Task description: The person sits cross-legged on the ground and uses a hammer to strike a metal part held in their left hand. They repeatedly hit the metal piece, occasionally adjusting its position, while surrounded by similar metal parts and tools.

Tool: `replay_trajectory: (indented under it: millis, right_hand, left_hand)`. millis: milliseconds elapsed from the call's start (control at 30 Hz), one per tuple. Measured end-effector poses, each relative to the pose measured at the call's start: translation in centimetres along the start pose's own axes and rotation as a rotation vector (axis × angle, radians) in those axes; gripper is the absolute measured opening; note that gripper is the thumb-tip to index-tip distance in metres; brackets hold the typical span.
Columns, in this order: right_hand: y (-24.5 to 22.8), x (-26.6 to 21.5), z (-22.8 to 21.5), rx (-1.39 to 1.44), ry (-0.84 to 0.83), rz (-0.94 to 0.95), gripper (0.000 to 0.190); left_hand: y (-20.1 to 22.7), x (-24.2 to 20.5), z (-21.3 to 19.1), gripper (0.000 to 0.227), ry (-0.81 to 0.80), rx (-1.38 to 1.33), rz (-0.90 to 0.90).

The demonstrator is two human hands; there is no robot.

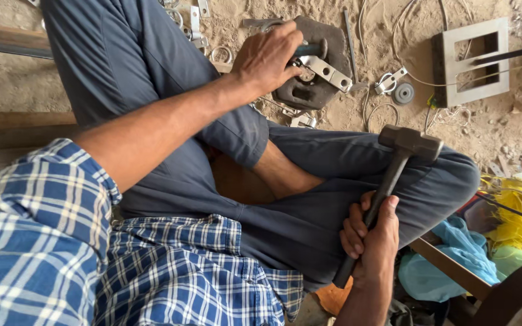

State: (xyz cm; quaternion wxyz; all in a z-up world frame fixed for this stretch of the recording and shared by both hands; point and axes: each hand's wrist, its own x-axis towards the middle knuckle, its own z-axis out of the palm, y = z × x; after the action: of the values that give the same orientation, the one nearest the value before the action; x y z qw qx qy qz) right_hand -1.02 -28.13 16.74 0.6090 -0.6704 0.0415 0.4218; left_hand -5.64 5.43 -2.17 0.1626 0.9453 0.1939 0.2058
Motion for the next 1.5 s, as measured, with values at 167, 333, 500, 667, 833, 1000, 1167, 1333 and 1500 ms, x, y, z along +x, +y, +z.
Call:
replay_trajectory:
  millis: [167, 333, 500, 667, 833, 1000, 1167, 1333, 1500]
  right_hand:
    - [0.1, 0.0, 0.0, 0.018, -0.042, -0.018, 0.048]
    - [0.2, 0.1, -0.2, 0.022, -0.046, -0.015, 0.049]
    - [0.1, 0.1, -0.3, 0.046, -0.062, -0.006, 0.049]
    - [0.3, 0.1, -0.2, 0.009, -0.039, -0.021, 0.05]
    - [0.2, 0.3, -0.2, 0.007, -0.025, -0.007, 0.05]
    - [0.1, 0.2, -0.3, 0.031, -0.036, 0.008, 0.049]
    - [0.1, 0.2, -0.1, 0.015, -0.016, 0.005, 0.05]
    - [0.6, 0.3, 0.0, -0.039, -0.014, -0.032, 0.053]
    - [1.1, 0.1, 0.9, -0.205, 0.074, -0.048, 0.055]
  left_hand:
    - [0.5, 0.3, -1.9, 0.046, -0.194, -0.285, -0.162]
    - [1.6, 0.8, -0.4, 0.013, -0.078, -0.631, 0.031]
    - [3.6, 2.2, -0.9, 0.021, -0.018, -0.678, 0.063]
    - [4.3, 2.6, -0.5, 0.026, 0.016, -0.841, 0.059]
    - [5.2, 2.3, 0.3, 0.027, 0.111, -0.82, 0.125]
    - [5.9, 1.6, 0.1, 0.026, -0.016, -0.748, -0.007]
    - [6.6, 1.7, 0.2, 0.025, -0.026, -0.684, 0.07]
    - [6.7, 2.4, 1.1, 0.026, 0.082, -0.638, 0.268]
    - [6.4, 3.3, 0.8, 0.021, -0.037, -0.66, 0.233]
